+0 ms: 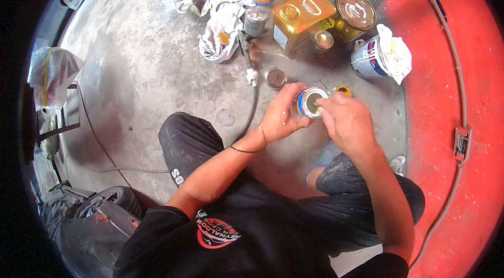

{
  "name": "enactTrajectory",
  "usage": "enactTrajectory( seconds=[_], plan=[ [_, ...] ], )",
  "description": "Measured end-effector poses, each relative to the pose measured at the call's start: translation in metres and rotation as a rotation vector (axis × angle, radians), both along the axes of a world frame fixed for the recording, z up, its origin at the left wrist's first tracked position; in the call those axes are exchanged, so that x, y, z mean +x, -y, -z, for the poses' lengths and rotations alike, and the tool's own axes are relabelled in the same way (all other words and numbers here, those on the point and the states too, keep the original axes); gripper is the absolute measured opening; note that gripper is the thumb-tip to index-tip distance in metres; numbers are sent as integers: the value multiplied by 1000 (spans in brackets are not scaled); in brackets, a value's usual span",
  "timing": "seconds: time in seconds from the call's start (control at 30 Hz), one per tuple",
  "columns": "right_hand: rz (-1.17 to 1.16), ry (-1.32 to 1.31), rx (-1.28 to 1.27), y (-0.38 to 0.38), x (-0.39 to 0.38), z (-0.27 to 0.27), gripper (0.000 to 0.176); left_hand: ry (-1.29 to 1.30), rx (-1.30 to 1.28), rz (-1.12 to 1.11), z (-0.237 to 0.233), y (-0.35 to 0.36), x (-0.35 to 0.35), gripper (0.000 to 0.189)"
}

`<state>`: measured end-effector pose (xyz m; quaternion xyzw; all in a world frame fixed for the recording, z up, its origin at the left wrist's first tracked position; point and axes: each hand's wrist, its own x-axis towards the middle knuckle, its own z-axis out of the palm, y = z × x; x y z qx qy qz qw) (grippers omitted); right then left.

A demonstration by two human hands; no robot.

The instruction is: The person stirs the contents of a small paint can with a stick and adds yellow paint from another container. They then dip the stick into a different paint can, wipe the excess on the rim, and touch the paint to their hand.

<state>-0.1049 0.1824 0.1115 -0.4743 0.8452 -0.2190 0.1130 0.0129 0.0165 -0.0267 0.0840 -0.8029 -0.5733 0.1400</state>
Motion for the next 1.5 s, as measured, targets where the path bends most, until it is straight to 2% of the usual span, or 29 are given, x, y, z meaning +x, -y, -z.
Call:
enactTrajectory(
  seconds=[0.07, 0.17, 0.2, 0.3, 0.4, 0.5, 0.6, 0.7, 0.8, 0.9, 1.0, 1.1, 1.2, 1.3, 1.4, 1.5],
  plan=[
    [11, 191, -1, -6, 2, 0, 21, -5, -2, 5, 2, -2, 0, 77],
    [122, 22, -103, -2, 2, 3, 22, 0, 8, 9, 4, -1, 1, 77],
    [30, -181, -72, 0, 0, -3, 20, 2, 7, 5, 3, -1, 1, 77],
    [-38, 28, 1, -5, 0, 1, 20, 40, 0, 16, 2, 0, 1, 78],
    [179, 228, -133, 2, 4, -1, 17, 25, -7, 24, 3, 0, 2, 79],
    [-15, -193, -30, -1, -5, 4, 18, 7, -20, 12, 3, 3, 2, 82],
    [22, 193, -43, -2, -3, 9, 18, 8, 2, 8, 5, 2, 3, 84],
    [47, -117, -91, 3, -3, 2, 19, -20, -15, -2, 7, 4, 1, 84],
    [-47, -76, 7, -4, -7, 1, 18, -18, -3, -1, 6, 4, 0, 85],
    [78, -17, -52, -5, -3, 7, 17, -14, -14, 10, 3, 3, 0, 85],
    [-25, -220, -17, -4, -5, 4, 15, 4, -6, 23, 0, 2, -1, 81],
    [23, 120, -49, -5, -1, 8, 14, 1, -50, 28, -2, 1, 0, 81],
    [223, 340, -47, -3, 2, -2, 13, -10, -151, -17, -2, 3, -1, 83],
    [60, -111, -25, -9, -5, 0, 16, -5, -231, -53, -6, 9, -4, 84],
    [32, -336, -110, -3, -5, 1, 17, -25, -257, -72, -7, 13, -7, 84],
    [-21, -393, -82, 0, -3, 2, 17, -39, -241, -83, -6, 14, -8, 83]
  ],
)
